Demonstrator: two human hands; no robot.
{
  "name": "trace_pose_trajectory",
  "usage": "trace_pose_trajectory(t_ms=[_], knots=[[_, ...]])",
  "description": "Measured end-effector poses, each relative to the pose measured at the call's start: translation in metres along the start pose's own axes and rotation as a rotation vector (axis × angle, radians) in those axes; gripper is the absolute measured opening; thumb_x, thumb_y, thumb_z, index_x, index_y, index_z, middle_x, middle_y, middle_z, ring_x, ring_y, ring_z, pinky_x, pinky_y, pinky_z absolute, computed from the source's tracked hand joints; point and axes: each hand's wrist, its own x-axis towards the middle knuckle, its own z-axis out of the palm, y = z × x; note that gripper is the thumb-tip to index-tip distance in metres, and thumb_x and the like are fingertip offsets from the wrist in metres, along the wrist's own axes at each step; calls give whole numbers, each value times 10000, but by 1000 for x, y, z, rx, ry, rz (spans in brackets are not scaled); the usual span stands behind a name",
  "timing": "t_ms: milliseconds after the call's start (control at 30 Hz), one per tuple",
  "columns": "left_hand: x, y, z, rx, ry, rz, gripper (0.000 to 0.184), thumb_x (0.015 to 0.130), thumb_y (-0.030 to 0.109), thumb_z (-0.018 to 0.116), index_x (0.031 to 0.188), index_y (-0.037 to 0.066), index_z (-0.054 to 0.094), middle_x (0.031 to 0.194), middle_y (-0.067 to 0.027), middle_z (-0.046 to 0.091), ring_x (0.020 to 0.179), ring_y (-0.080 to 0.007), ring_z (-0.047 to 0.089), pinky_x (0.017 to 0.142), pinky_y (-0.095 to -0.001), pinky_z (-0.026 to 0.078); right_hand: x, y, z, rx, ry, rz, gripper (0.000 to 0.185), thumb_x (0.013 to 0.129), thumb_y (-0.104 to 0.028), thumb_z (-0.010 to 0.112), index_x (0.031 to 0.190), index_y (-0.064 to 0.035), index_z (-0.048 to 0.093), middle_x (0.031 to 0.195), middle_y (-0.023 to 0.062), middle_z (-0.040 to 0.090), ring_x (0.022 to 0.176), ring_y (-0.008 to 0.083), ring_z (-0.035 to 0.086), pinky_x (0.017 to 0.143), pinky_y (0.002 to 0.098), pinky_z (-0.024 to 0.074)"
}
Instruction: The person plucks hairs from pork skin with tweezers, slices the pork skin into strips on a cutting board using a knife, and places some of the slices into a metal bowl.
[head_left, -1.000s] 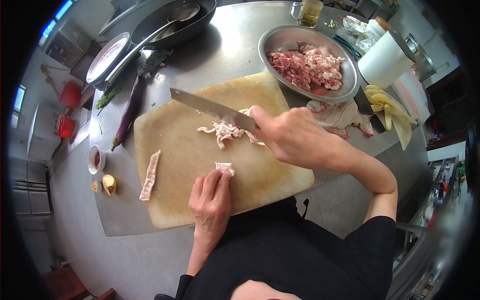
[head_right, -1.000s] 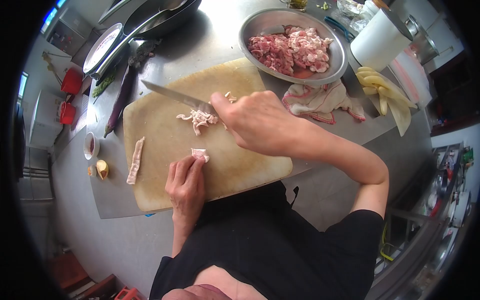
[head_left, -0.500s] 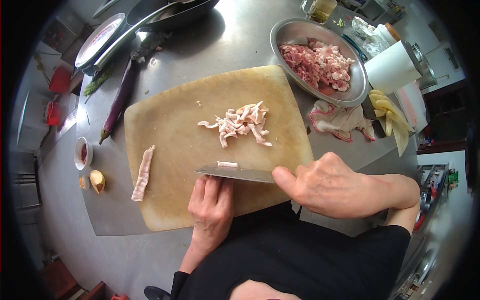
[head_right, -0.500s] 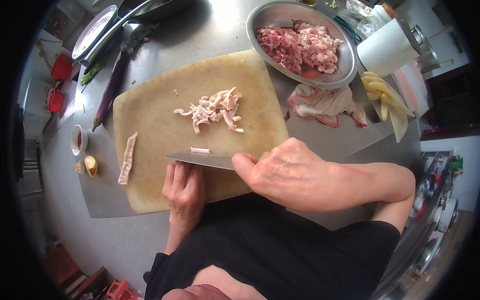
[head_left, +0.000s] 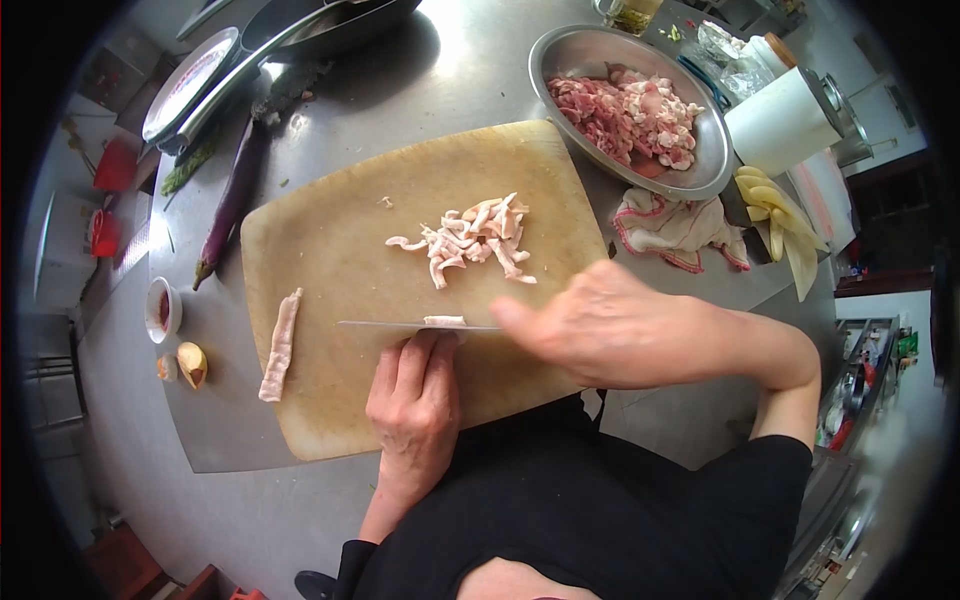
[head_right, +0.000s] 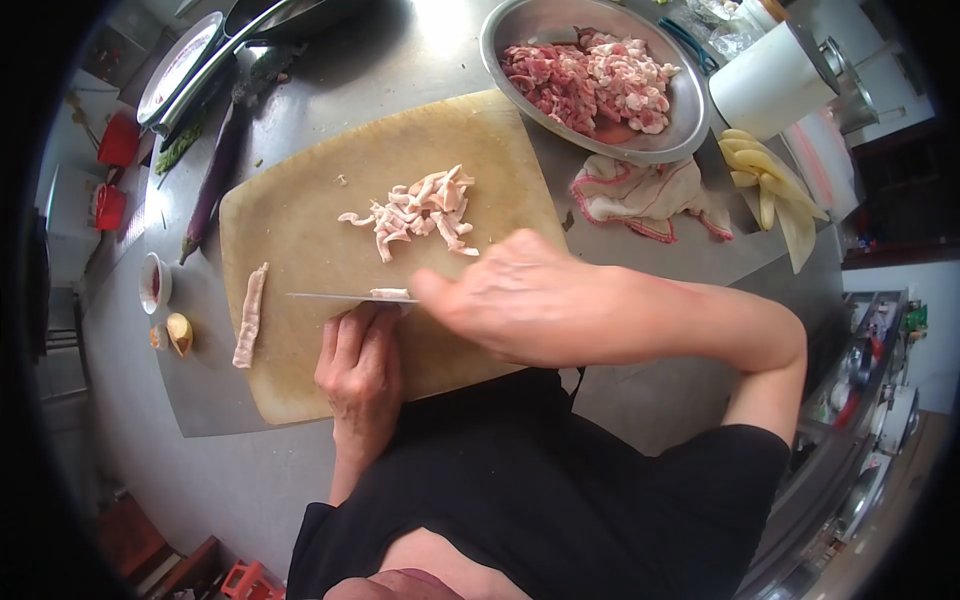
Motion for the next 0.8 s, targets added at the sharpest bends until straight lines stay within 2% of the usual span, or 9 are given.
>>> trace_pose_trajectory(t_ms=[133,233,300,400,533,600,733,800], knots=[[-4,-2,1,-29,-6,-30,296,782,-54,709,1076,-26,736,1064,-120,688,966,-280,676,802,-375,577,-27,-18,-23,-72,-113,107,274,835,-15,629,1049,30,465,646,112,589,660,309,677,537,447,404],[-3,-3,0,-63,1,-53,302,766,-130,673,1038,-18,742,1067,-113,695,944,-296,672,802,-389,569,-15,-18,-19,-59,-202,182,286,817,-6,637,1042,31,465,649,100,570,632,321,639,519,440,369],[-3,-3,-1,-101,-21,-58,312,754,-128,676,1044,-30,736,1069,-113,692,933,-302,669,795,-394,570,0,-4,-1,-112,70,-21,302,808,-10,641,1049,37,465,629,103,559,604,337,638,498,461,388],[-3,-3,0,-104,-17,-73,308,752,-122,681,1041,-32,734,1068,-113,688,920,-307,665,788,-400,569,56,2,10,-19,116,-108,272,807,-21,646,1019,47,491,627,140,599,624,358,671,500,491,431],[-5,-4,-2,-102,-23,-62,299,756,-116,688,1038,-29,733,1062,-115,688,917,-308,662,785,-405,568,89,4,17,-41,171,-118,217,809,-28,645,962,48,512,658,197,642,668,385,699,540,509,483],[-5,-2,0,-82,42,-53,300,759,-114,694,1038,-13,737,1058,-108,690,919,-300,662,787,-399,567,87,9,17,-12,145,-68,190,815,-43,645,926,51,523,705,236,666,699,413,698,558,517,499],[-9,0,-1,-62,41,-48,310,759,-113,700,1042,4,744,1052,-99,693,918,-290,662,792,-395,566,72,10,15,-26,135,-84,200,820,-58,642,945,48,527,705,240,664,708,429,697,574,520,507],[-10,-1,-1,-76,48,-53,317,754,-117,696,1035,21,745,1049,-90,696,916,-291,663,800,-397,563,54,15,7,-11,42,5,207,826,-57,635,976,38,529,703,243,659,723,429,701,588,538,505]])
